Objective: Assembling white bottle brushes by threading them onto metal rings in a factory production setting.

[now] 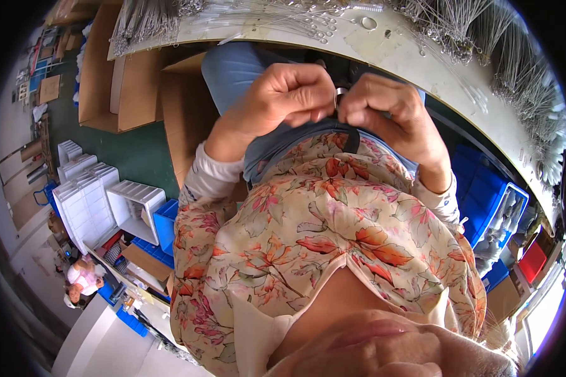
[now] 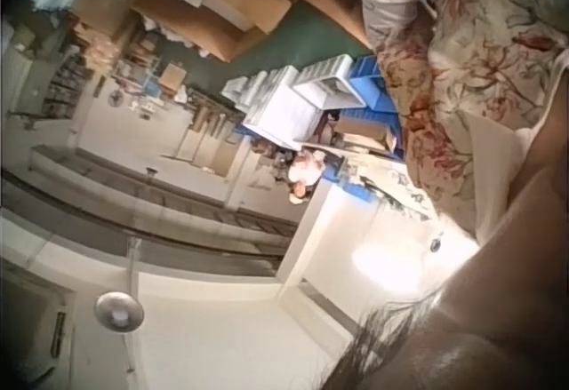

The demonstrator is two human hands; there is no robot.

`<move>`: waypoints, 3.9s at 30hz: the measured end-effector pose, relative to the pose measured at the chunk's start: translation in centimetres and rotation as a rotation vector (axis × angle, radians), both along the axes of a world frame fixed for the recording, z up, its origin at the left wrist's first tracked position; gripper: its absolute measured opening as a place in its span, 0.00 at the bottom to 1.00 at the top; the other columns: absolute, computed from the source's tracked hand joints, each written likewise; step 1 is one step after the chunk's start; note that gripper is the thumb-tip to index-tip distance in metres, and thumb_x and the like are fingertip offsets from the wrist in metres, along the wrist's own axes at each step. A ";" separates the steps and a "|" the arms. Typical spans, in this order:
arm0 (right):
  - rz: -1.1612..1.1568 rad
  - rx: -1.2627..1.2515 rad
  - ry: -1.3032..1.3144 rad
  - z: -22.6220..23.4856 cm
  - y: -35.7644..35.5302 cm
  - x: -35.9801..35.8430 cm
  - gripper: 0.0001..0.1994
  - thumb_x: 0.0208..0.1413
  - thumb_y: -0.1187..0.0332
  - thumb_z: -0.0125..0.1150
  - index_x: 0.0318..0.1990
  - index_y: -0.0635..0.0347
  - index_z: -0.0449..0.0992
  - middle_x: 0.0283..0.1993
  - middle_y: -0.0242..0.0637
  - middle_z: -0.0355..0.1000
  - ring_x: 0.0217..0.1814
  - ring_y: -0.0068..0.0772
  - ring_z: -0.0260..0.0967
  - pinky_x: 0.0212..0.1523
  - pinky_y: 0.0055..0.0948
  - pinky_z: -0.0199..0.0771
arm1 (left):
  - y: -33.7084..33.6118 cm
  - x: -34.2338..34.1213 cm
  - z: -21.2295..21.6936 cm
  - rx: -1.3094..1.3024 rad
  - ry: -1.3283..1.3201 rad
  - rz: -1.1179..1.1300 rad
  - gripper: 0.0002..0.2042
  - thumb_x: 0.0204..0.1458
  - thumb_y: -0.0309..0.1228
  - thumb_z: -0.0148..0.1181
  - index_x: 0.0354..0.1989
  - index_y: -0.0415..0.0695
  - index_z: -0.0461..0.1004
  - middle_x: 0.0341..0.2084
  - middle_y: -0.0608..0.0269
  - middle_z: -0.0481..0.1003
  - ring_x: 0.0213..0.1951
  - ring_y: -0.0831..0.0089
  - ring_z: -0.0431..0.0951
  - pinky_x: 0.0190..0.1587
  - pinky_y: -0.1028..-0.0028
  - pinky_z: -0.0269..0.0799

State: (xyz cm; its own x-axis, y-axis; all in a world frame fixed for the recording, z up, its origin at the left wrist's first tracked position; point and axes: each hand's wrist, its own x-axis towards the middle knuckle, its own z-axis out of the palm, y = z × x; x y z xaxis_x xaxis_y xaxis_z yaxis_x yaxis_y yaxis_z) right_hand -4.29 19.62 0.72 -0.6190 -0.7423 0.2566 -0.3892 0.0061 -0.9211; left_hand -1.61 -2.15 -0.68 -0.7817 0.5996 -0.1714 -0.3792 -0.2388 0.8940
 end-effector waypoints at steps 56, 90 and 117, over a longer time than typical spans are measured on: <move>-0.130 -0.020 -0.266 2.8 -11.5 1.0 0.04 0.52 0.77 0.57 0.32 0.67 0.76 0.25 0.33 0.72 0.30 0.21 0.69 0.34 0.20 0.67 | -3.5 5.5 -1.2 0.144 0.487 0.842 0.15 0.61 0.35 0.40 0.40 0.33 0.67 0.30 0.61 0.69 0.37 0.74 0.68 0.45 0.74 0.63; 0.027 0.143 -1.236 -10.2 -11.4 -0.7 0.10 0.58 0.64 0.52 0.39 0.61 0.72 0.29 0.26 0.64 0.28 0.17 0.60 0.31 0.19 0.63 | -18.9 20.5 -38.8 -1.297 -0.218 0.466 0.10 0.47 0.30 0.53 0.37 0.46 0.78 0.43 0.53 0.74 0.46 0.56 0.75 0.44 0.62 0.71; -0.110 -0.313 -1.346 -8.8 -2.5 -1.7 0.09 0.57 0.63 0.52 0.37 0.59 0.72 0.28 0.24 0.64 0.27 0.16 0.58 0.31 0.18 0.61 | -6.6 -27.0 3.4 -1.026 0.317 0.628 0.13 0.54 0.36 0.54 0.31 0.35 0.73 0.25 0.58 0.77 0.18 0.80 0.73 0.15 0.83 0.66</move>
State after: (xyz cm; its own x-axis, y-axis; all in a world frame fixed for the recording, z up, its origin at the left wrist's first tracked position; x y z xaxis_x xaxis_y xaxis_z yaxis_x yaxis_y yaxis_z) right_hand -6.02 17.08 -8.13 -0.5713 -0.6969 -0.4335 0.7798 -0.2963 -0.5514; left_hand -28.58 -8.75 2.67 -0.9771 -0.1921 -0.0913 -0.1857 0.5615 0.8063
